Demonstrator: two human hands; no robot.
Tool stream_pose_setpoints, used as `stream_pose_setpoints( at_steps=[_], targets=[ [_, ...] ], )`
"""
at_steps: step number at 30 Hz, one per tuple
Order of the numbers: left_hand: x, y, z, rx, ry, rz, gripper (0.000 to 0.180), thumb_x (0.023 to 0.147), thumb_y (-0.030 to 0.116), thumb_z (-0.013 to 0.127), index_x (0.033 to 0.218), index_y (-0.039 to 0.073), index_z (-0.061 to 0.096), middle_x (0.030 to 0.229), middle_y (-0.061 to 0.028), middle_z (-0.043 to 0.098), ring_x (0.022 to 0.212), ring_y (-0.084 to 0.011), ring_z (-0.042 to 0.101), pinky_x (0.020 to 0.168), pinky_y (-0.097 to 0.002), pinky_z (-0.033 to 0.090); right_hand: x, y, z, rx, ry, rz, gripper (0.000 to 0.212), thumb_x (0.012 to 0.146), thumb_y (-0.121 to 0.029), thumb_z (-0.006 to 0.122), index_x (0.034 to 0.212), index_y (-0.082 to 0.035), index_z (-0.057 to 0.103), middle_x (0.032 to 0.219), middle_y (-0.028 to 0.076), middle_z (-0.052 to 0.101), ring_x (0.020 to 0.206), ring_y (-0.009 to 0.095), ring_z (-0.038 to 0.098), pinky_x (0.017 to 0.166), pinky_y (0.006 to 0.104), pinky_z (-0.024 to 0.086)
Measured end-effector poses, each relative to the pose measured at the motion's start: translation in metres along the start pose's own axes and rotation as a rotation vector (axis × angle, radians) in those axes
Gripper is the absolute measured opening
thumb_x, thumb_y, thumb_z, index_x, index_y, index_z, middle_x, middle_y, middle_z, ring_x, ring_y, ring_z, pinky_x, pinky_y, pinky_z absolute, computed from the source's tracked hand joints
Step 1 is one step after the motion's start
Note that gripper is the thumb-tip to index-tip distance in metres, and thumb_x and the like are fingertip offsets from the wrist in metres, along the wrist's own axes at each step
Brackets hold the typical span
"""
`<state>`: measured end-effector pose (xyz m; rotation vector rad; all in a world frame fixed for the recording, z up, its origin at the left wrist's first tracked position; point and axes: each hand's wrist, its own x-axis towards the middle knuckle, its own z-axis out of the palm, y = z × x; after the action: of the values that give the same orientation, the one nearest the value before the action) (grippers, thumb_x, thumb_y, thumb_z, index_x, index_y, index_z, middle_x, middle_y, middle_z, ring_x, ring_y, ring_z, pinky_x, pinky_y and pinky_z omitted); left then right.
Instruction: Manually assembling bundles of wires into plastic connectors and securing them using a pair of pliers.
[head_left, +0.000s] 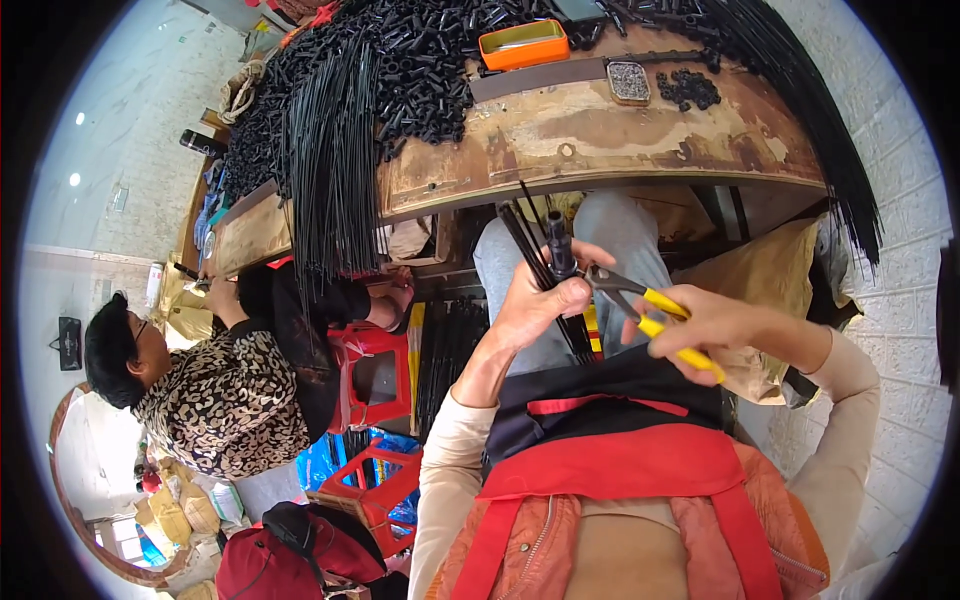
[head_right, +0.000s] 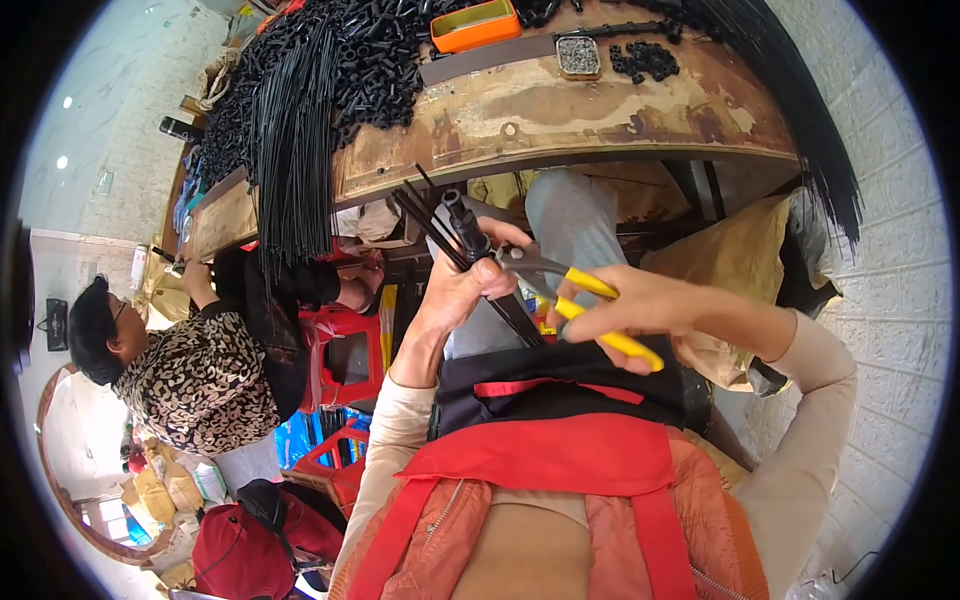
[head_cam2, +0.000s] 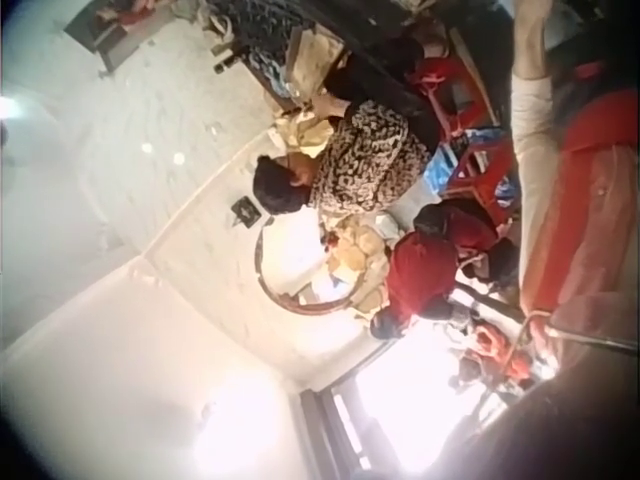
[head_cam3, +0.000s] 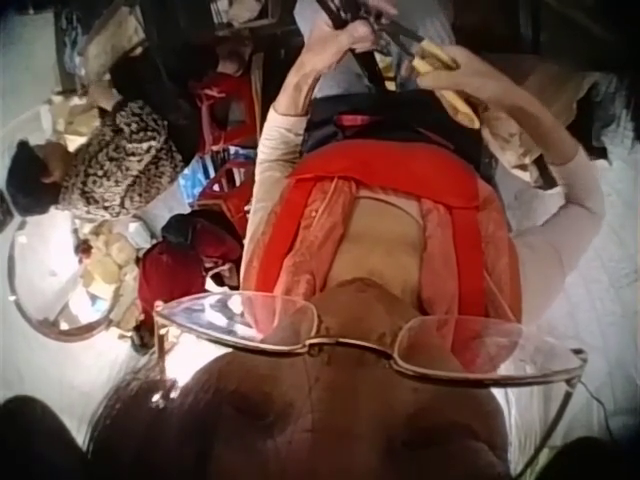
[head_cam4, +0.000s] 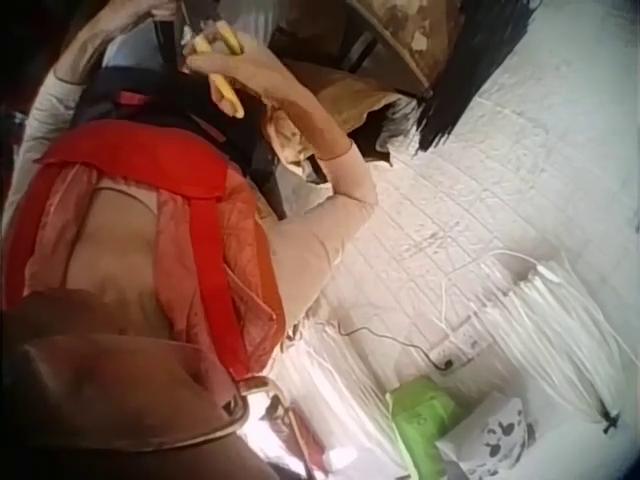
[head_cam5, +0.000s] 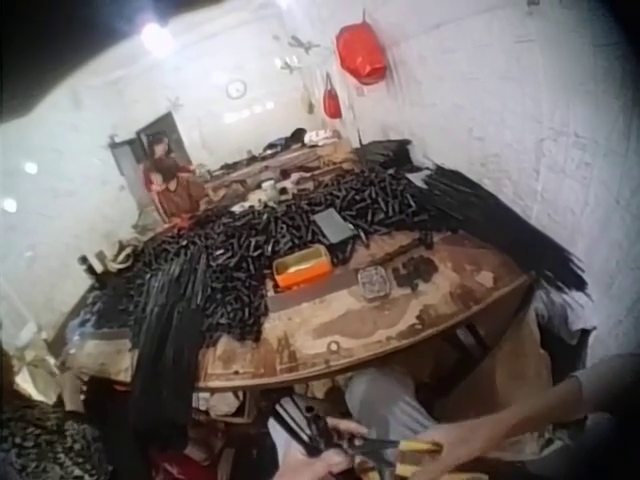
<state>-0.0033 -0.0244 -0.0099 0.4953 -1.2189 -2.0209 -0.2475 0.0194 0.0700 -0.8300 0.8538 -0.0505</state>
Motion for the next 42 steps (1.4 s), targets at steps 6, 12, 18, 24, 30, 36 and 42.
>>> stream_pose_setpoints(
  at_steps=[6, 12, 18, 24, 30, 36, 42],
  targets=[
    [0.0, 0.009, 0.01, 0.083, 0.115, 0.048, 0.055, 0.086, 0.036, 0.073, 0.123, -0.002, 0.056, 0.065, 0.0056, 0.043, 0.059, -0.0053, 0.041, 0.054, -0.0213, 0.033, 0.001, 0.012, 0.001, -1.141, 0.801, -0.779, 0.044, 0.081, -0.01, 0.065, 0.12, 0.001, 0.046, 0.092, 0.014, 0.057, 0.075, 0.025, 0.063, 0.063, 0.0361, 0.049],
    [-0.001, 0.008, -0.002, 0.047, -0.002, -0.001, 0.067, 0.083, 0.042, 0.074, 0.121, -0.009, 0.053, 0.062, 0.0026, 0.043, 0.055, -0.0074, 0.038, 0.052, -0.0249, 0.032, -0.009, -0.006, 0.002, -0.143, 0.046, -0.201, 0.035, 0.085, -0.008, 0.062, 0.115, 0.0, 0.047, 0.058, 0.007, 0.054, 0.039, 0.017, 0.054, 0.039, 0.0281, 0.041],
    [-0.002, 0.005, 0.001, 0.074, 0.011, 0.029, 0.056, 0.087, 0.038, 0.07, 0.117, -0.007, 0.054, 0.064, 0.0024, 0.046, 0.057, -0.007, 0.041, 0.054, -0.0232, 0.034, 0.012, 0.024, -0.006, -0.883, 0.526, -0.547, 0.038, 0.086, -0.019, 0.062, 0.118, -0.001, 0.049, 0.091, 0.013, 0.059, 0.077, 0.026, 0.063, 0.063, 0.0367, 0.048],
    [-0.01, 0.003, 0.01, 0.106, 0.066, 0.088, 0.035, 0.094, 0.025, 0.064, 0.11, -0.004, 0.053, 0.065, 0.0026, 0.045, 0.059, -0.0059, 0.041, 0.054, -0.0218, 0.034, 0.022, 0.023, 0.001, -0.803, 0.55, -0.478, 0.032, 0.094, -0.031, 0.057, 0.105, -0.001, 0.055, 0.067, 0.018, 0.059, 0.065, 0.034, 0.059, 0.061, 0.0393, 0.045],
    [-0.009, 0.002, 0.012, 0.106, 0.093, 0.089, 0.031, 0.094, 0.022, 0.064, 0.109, -0.003, 0.053, 0.066, 0.0028, 0.047, 0.059, -0.0052, 0.041, 0.053, -0.0215, 0.034, 0.028, 0.027, 0.003, -0.628, 0.555, -0.425, 0.026, 0.093, -0.023, 0.061, 0.103, 0.001, 0.056, 0.068, 0.009, 0.057, 0.059, 0.018, 0.056, 0.057, 0.0343, 0.043],
    [-0.012, 0.0, 0.018, 0.084, 0.075, 0.1, 0.03, 0.094, 0.022, 0.065, 0.106, -0.002, 0.052, 0.067, 0.0023, 0.048, 0.059, -0.0052, 0.042, 0.053, -0.0216, 0.034, 0.009, 0.015, 0.01, -0.788, 0.56, -0.336, 0.026, 0.093, -0.026, 0.06, 0.099, -0.001, 0.055, 0.064, 0.008, 0.056, 0.056, 0.019, 0.055, 0.057, 0.0338, 0.042],
    [-0.015, -0.002, 0.015, 0.049, 0.022, 0.119, 0.029, 0.094, 0.022, 0.065, 0.102, -0.001, 0.05, 0.067, 0.0014, 0.048, 0.059, -0.0054, 0.042, 0.053, -0.0216, 0.033, 0.014, 0.026, 0.018, -0.665, 0.52, -0.313, 0.037, 0.096, -0.038, 0.054, 0.099, -0.002, 0.058, 0.069, 0.015, 0.058, 0.064, 0.03, 0.059, 0.06, 0.0393, 0.042]
  ],
)
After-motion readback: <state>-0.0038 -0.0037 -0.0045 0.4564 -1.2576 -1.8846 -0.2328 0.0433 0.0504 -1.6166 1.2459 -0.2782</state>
